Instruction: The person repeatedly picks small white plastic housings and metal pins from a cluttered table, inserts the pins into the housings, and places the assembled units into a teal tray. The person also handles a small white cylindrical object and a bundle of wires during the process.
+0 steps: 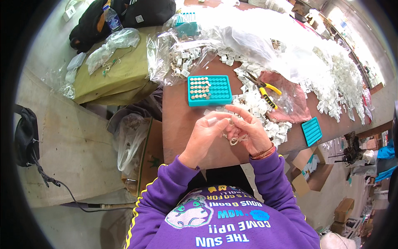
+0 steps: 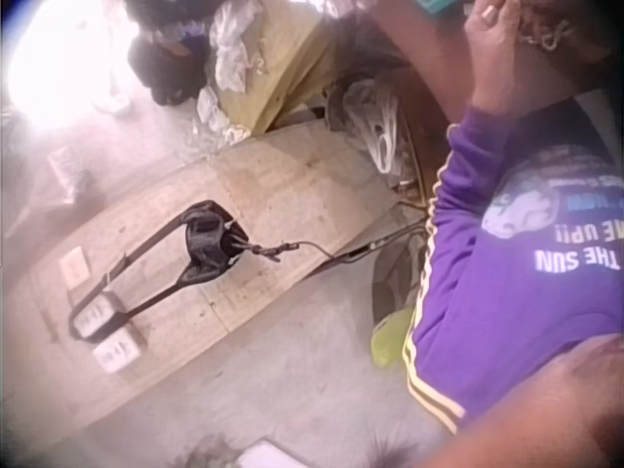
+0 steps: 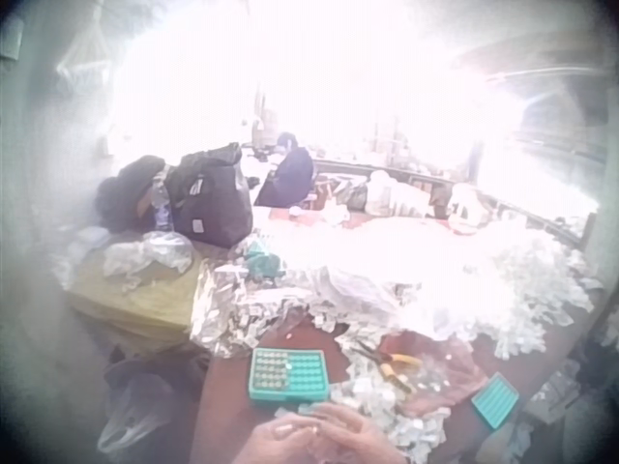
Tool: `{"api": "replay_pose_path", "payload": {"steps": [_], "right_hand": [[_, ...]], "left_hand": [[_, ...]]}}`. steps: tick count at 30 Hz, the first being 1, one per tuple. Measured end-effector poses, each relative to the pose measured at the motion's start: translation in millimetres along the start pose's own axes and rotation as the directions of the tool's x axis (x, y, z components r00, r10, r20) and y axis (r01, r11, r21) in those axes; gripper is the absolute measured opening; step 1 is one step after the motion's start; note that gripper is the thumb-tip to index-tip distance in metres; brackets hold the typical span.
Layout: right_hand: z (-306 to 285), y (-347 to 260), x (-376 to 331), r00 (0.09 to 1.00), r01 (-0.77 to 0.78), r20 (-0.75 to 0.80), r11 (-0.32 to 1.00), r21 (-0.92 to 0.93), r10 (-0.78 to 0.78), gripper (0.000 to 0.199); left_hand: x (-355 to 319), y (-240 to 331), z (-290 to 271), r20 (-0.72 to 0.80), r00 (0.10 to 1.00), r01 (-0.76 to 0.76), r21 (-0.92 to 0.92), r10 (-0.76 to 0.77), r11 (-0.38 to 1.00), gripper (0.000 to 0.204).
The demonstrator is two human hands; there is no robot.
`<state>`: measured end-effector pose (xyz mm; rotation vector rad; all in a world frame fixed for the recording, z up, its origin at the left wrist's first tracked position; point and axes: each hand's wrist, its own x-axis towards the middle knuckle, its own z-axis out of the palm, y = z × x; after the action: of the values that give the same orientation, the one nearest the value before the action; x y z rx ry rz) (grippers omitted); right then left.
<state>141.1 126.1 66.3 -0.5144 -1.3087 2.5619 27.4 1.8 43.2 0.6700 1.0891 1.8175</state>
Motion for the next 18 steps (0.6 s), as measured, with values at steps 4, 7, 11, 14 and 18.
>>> {"api": "replay_pose_path", "payload": {"steps": [4,7,11,14,18], "right_hand": [[6,2,-5,1.000,-0.013,-0.015,1.000,0.017,0.014,0.031],[9,3,-13,0.999,0.001,-0.052,0.986,-0.165,-0.009,0.021],[11,3,-17,0.996,0.075,-0.025,0.947,-0.311,-0.087,0.019],[9,1,-18,1.000,0.022,0.021,0.960,-0.278,-0.017,0.017],[5,-1,-20,0.997,-0.013,0.067,0.976,-0.217,0.029,0.015]], "left_hand": [[-4,-2,-3,-0.021,0.998,-0.065,-0.109,0.064,0.992,0.021],[-4,0,-10,-0.054,0.996,-0.078,-0.025,0.077,0.997,0.019],[-4,-1,-14,-0.030,0.992,-0.124,0.033,0.125,0.992,0.018],[-6,-3,-13,-0.039,0.990,-0.130,0.053,0.132,0.990,0.018],[-8,-4,-9,-0.063,0.991,-0.111,0.043,0.114,0.993,0.017]]}}
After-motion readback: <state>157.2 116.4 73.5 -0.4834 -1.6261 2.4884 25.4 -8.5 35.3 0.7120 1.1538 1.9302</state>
